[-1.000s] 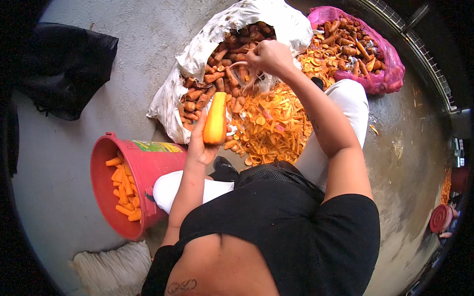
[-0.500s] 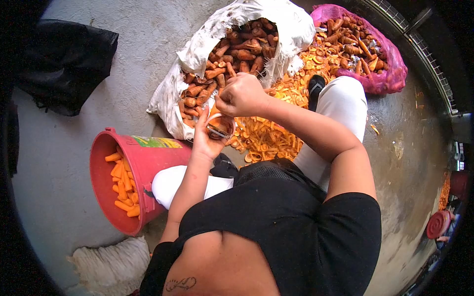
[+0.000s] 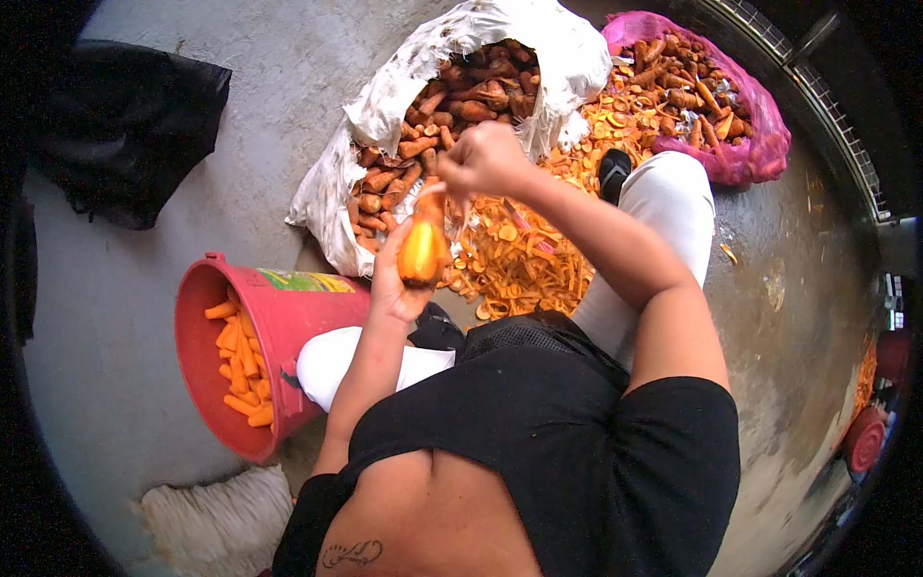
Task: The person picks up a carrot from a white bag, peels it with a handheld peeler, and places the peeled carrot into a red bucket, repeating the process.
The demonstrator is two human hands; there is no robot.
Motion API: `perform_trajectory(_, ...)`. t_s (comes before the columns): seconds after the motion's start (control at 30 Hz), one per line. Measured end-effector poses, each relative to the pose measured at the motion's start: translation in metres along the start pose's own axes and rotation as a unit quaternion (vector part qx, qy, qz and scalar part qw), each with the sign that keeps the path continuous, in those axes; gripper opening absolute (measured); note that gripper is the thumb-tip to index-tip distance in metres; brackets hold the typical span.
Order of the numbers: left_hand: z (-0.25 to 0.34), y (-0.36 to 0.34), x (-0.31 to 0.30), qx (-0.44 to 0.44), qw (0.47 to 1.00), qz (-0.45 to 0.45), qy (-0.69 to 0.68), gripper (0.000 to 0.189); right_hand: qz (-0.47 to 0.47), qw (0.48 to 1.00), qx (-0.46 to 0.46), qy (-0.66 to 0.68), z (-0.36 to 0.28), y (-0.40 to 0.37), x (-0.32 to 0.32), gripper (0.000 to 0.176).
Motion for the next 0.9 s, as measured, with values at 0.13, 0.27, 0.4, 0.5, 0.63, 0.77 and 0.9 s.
perform_trajectory(0.13, -0.004, -0.005, 0.001, -0.02, 1.0, 0.002, 0.014, 0.04, 0.044, 0.987, 0.046, -0.149, 0.029, 0.018, -0.016, 0.039)
perform_trajectory(0.27, 0.002, -0.007, 0.004, -0.039, 0.998, -0.039, -0.024, 0.045, 0.052, 0.956, 0.214, -0.195, 0.055, 0.023, -0.026, 0.042)
perform_trajectory(0.4, 0.006, 0.003, -0.003, -0.05, 0.995, -0.048, -0.074, 0.046, 0.06, 0.968, 0.239, -0.057, 0.031, 0.023, -0.029, 0.039)
perform_trajectory(0.5, -0.002, 0.015, -0.024, -0.038, 0.996, 0.005, -0.084, 0.043, -0.009, 0.992, 0.127, 0.026, -0.005, 0.011, -0.019, 0.035)
perform_trajectory(0.63, -0.007, 0.022, -0.027, -0.037, 0.989, 0.085, -0.117, 0.035, 0.019, 0.997, -0.071, 0.005, -0.042, -0.005, -0.004, 0.027)
perform_trajectory(0.77, -0.011, 0.022, -0.028, -0.043, 0.983, 0.112, -0.139, 0.033, 0.031, 0.986, -0.146, -0.073, -0.044, -0.009, 0.005, 0.029)
perform_trajectory(0.9, -0.011, 0.018, -0.025, -0.052, 0.992, 0.079, -0.088, 0.037, 0.023, 0.986, -0.154, -0.061, -0.042, -0.01, 0.008, 0.028)
Point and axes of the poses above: each hand's wrist, its own y-axis towards the middle knuckle, its own x-axis out of the palm, z = x × y, the point moved 1 cm from there along y, towards the middle knuckle, and after that the axes turned 4 degrees about x, right-handed, at the moved point
